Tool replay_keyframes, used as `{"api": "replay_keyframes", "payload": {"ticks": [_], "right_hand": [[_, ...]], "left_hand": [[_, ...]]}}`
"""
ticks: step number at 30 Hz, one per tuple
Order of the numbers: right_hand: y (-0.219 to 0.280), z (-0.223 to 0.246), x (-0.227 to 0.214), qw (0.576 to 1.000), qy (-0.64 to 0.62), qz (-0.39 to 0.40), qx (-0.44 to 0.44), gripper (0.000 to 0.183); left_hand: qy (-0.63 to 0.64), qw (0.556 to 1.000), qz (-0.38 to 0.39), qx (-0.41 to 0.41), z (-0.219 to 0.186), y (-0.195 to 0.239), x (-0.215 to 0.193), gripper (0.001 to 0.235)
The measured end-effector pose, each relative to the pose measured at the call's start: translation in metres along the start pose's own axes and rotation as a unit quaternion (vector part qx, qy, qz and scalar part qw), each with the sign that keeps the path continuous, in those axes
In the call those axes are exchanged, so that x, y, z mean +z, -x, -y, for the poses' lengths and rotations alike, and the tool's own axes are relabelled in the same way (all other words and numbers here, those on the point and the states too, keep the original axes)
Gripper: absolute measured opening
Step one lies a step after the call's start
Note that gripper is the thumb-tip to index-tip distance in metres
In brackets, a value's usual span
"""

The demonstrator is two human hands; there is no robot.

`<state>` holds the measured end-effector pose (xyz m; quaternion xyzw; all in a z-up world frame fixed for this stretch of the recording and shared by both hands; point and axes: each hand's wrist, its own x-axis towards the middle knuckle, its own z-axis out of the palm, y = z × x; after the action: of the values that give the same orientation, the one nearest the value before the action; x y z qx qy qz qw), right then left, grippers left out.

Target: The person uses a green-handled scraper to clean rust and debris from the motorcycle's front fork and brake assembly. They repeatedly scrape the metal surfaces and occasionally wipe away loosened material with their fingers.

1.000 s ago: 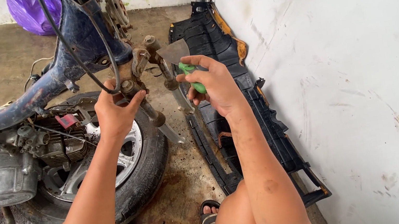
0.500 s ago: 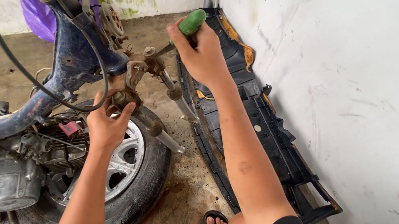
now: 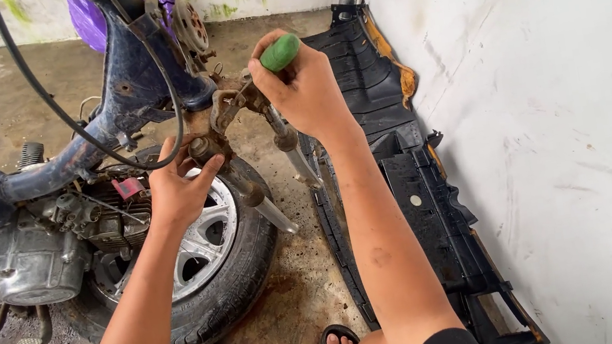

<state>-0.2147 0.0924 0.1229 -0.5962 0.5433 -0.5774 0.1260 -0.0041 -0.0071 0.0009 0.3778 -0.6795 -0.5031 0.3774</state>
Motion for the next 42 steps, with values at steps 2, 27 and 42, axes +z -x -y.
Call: {"api": "replay_keyframes", "payload": {"ticks": [2, 27, 42], "right_hand": [[0.000, -0.002, -0.002, 1.000, -0.001, 0.000, 0.001, 0.011], [-0.009, -0.009, 0.008, 0.999, 0.003, -0.022, -0.031, 0.012], [-0.015, -0.032, 0.021, 0.997, 0.024, -0.009, -0.074, 0.015]], "left_hand": [[-0.004, 1.000, -0.002, 0.005, -0.002, -0.001, 0.000, 0.054], [-0.033, 0.999, -0.010, 0.029, -0.004, 0.000, 0.000, 0.053], [-0.030, 0.999, -0.020, 0.031, -0.003, 0.005, 0.003, 0.055]]}}
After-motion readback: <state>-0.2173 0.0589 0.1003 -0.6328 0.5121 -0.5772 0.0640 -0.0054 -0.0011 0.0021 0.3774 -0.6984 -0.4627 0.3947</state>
